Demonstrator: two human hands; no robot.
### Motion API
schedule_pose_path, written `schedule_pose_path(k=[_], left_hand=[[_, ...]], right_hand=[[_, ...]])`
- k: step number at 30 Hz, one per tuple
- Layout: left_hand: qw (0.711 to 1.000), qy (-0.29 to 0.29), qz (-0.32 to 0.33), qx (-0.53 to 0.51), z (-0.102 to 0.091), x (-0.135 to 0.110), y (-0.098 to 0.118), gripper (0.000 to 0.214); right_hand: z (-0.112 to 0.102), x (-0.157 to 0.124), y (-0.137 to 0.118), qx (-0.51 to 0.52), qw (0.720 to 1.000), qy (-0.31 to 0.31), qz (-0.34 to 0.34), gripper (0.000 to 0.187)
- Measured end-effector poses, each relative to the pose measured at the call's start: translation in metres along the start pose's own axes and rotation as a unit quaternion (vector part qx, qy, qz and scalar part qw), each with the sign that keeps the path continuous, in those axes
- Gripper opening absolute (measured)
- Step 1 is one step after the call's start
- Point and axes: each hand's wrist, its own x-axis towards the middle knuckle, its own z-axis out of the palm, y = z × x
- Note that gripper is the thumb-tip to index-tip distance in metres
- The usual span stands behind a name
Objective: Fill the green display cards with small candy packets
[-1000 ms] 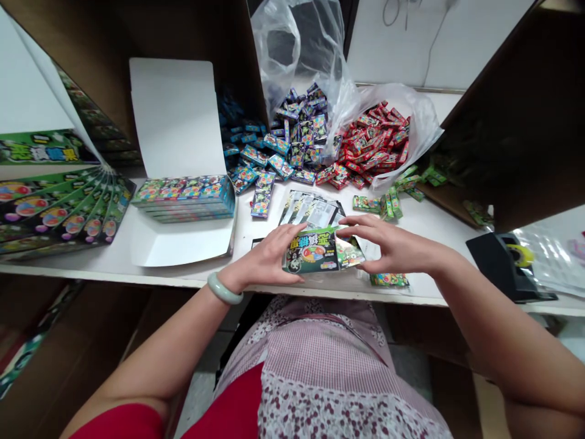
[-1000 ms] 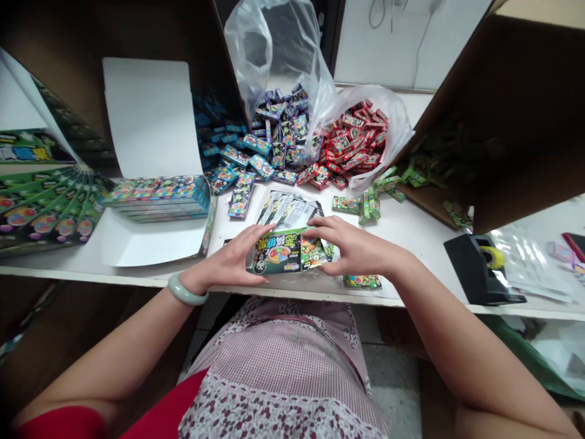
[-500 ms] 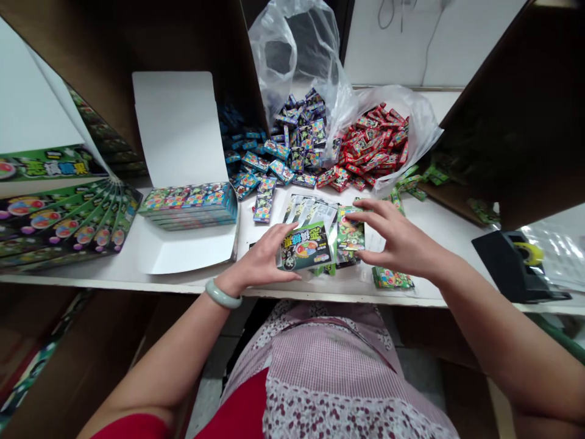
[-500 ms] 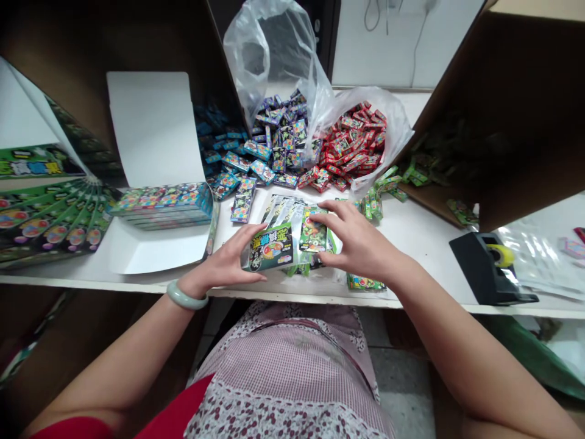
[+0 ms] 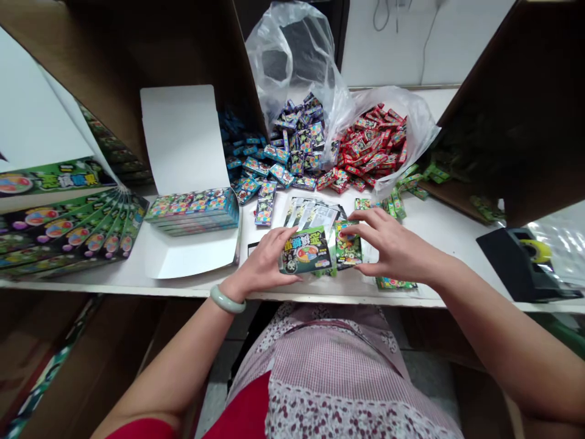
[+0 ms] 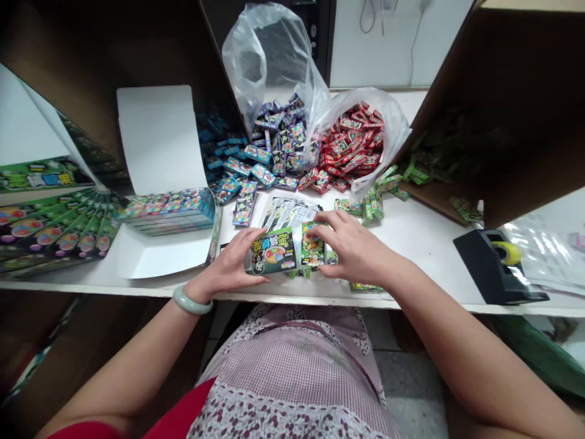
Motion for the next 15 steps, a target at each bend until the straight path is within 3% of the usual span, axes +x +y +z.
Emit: schedule_pose_path(k=[4, 10, 15], left_hand=[[1.0, 0.02, -0.021, 0.011, -0.003, -0.006, -0.007, 0.1], [1.0, 0.017, -0.018, 0.013, -0.003, -0.008, -0.003, 0.1], [0.999, 0.035, -0.026, 0.025, -0.004, -0.009, -0.003, 0.099]], right_hand=[[-0.004, -0.005, 0.001, 0.023, 1.0, -0.003, -0.01, 0.053], [0.002, 0.007, -0.002, -0.013, 0.994, 0.1, 0.049, 0.053], [0.014, 0.011, -0.009, -0.024, 0.996, 0.081, 0.034, 0.051]])
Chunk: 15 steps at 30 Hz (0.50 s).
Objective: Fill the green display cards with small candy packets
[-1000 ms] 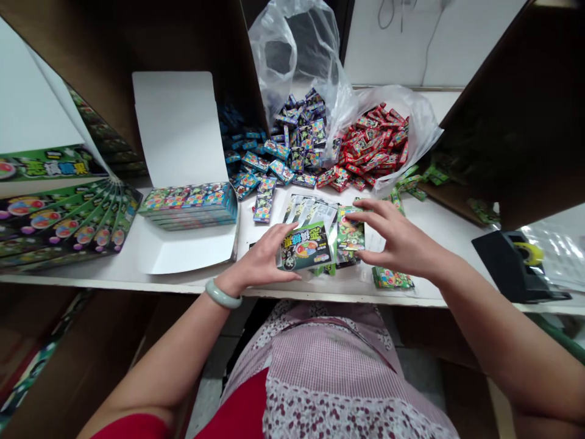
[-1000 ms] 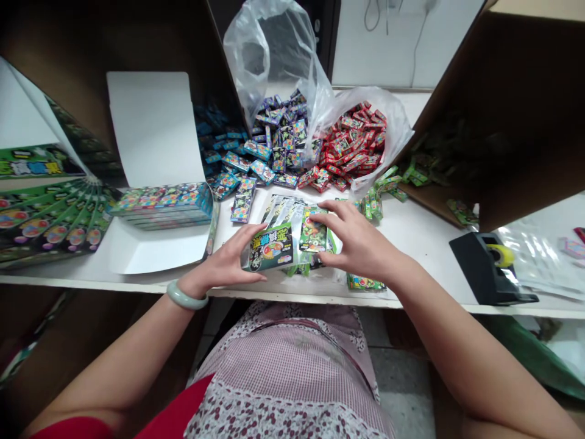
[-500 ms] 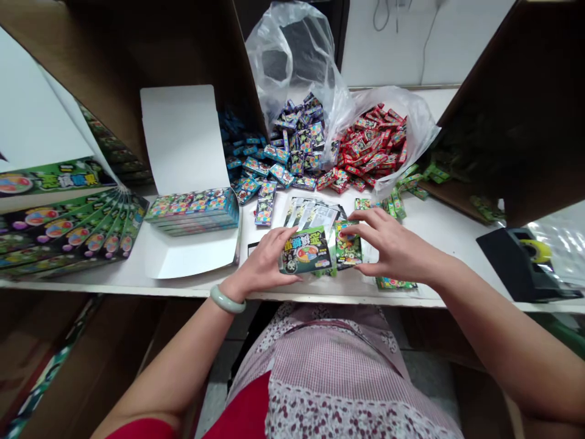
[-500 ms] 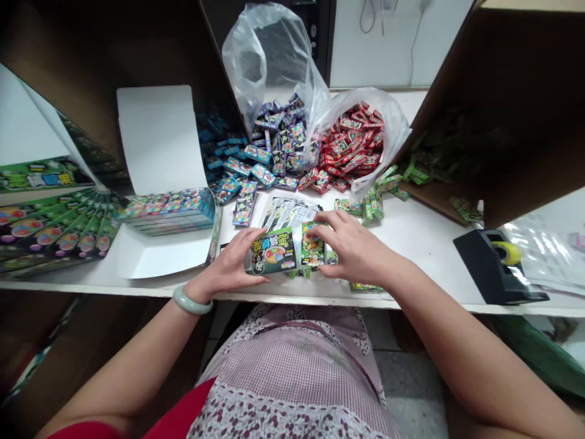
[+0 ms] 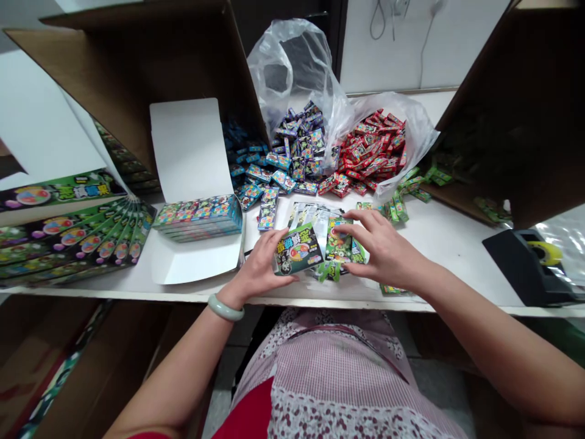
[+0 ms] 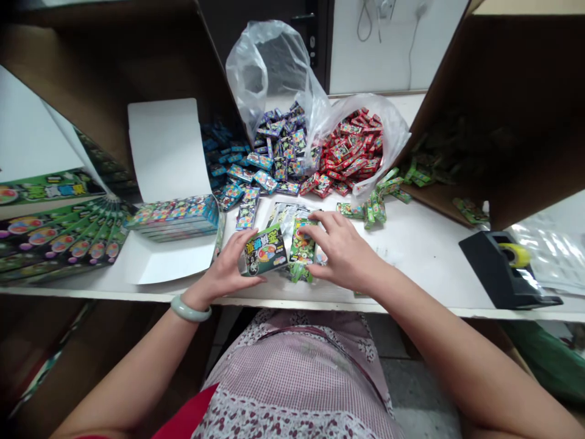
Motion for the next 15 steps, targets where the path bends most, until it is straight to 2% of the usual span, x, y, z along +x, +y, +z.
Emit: schedule_pose_path(k=[5, 11, 15], left_hand=[[1.0, -0.002, 0.003, 0.002, 0.0, -0.001, 0.002, 0.1], [0.999, -0.029, 0.012, -0.008, 0.005, 0.0, -0.003, 0.104], [0.999, -0.046, 0.0, -0.014, 0.007, -0.008, 0.004, 0.103]], right_hand=[[-0.005, -0.003, 0.001, 0.004, 1.0, -0.019, -0.02, 0.051], [-0.01, 0.007, 0.006, 0.031, 0.994, -0.085, -0.058, 0.054], [-0.005, -0.004, 0.006, 0.083, 0.989, -0.096, -0.081, 0.057]])
